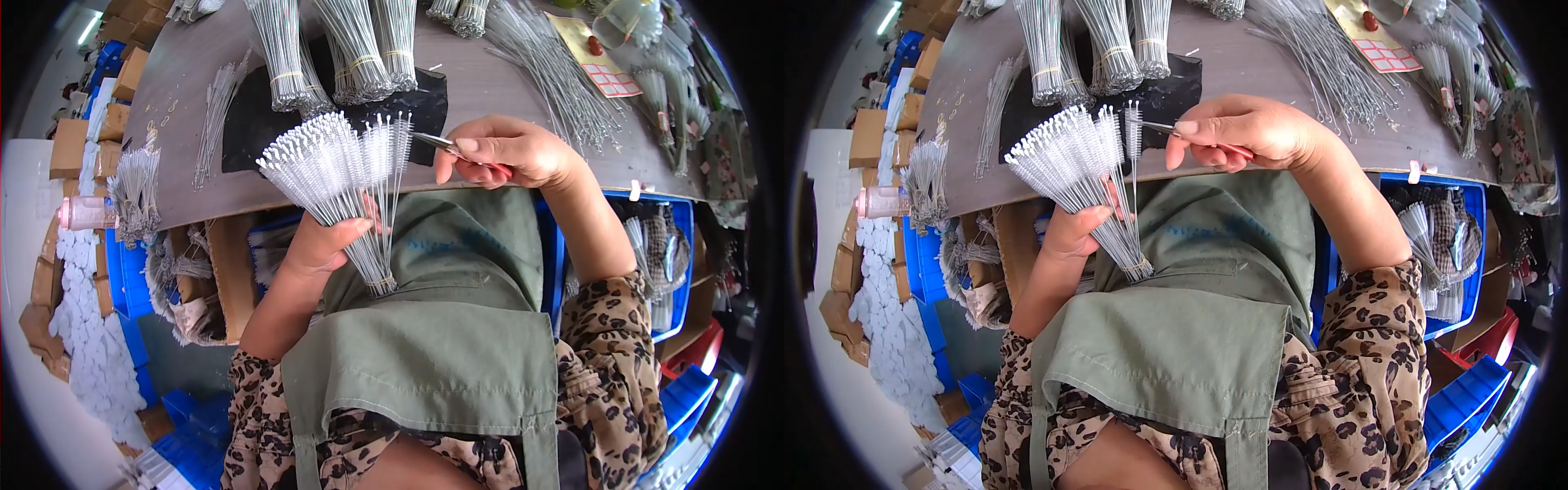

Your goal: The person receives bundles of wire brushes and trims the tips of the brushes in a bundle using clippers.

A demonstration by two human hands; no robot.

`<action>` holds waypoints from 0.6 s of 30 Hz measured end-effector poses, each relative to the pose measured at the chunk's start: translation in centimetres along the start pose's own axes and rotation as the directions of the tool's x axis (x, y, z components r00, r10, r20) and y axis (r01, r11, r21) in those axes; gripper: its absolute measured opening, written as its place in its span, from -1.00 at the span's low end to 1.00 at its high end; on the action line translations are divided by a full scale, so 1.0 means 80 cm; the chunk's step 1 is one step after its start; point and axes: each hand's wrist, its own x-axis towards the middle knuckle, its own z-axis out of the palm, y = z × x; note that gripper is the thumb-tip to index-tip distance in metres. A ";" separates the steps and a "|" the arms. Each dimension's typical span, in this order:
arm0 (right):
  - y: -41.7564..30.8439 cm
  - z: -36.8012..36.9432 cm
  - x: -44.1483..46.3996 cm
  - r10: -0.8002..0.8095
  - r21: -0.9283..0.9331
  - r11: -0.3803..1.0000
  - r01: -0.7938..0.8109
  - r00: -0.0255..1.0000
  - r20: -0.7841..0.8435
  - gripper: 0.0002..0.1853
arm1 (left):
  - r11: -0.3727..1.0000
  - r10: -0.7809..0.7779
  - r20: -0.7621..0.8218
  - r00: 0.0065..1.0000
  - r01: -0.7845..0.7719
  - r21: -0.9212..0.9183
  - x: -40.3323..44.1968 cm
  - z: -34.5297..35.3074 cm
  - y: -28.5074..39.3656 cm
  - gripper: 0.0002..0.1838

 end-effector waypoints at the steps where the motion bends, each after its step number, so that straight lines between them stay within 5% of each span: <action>1: -0.001 0.005 0.000 0.009 0.005 1.000 -0.009 1.000 -0.005 -0.49 | 1.000 -0.012 -0.012 1.000 0.012 0.014 0.000 0.000 0.000 -0.53; 7: -0.005 0.007 0.004 0.060 -0.007 0.998 -0.060 0.998 0.035 -0.52 | 0.999 0.005 -0.021 1.000 -0.004 0.037 -0.001 -0.005 -0.002 -0.54; 10: -0.009 0.010 0.006 0.068 -0.032 0.997 -0.067 0.998 0.015 -0.50 | 1.000 0.023 -0.030 0.999 -0.024 -0.018 -0.002 0.001 0.000 -0.70; 18: -0.008 0.011 0.009 0.069 -0.055 0.996 -0.071 0.997 -0.036 -0.51 | 1.000 0.006 -0.012 1.000 -0.006 0.028 -0.001 -0.004 -0.002 -0.55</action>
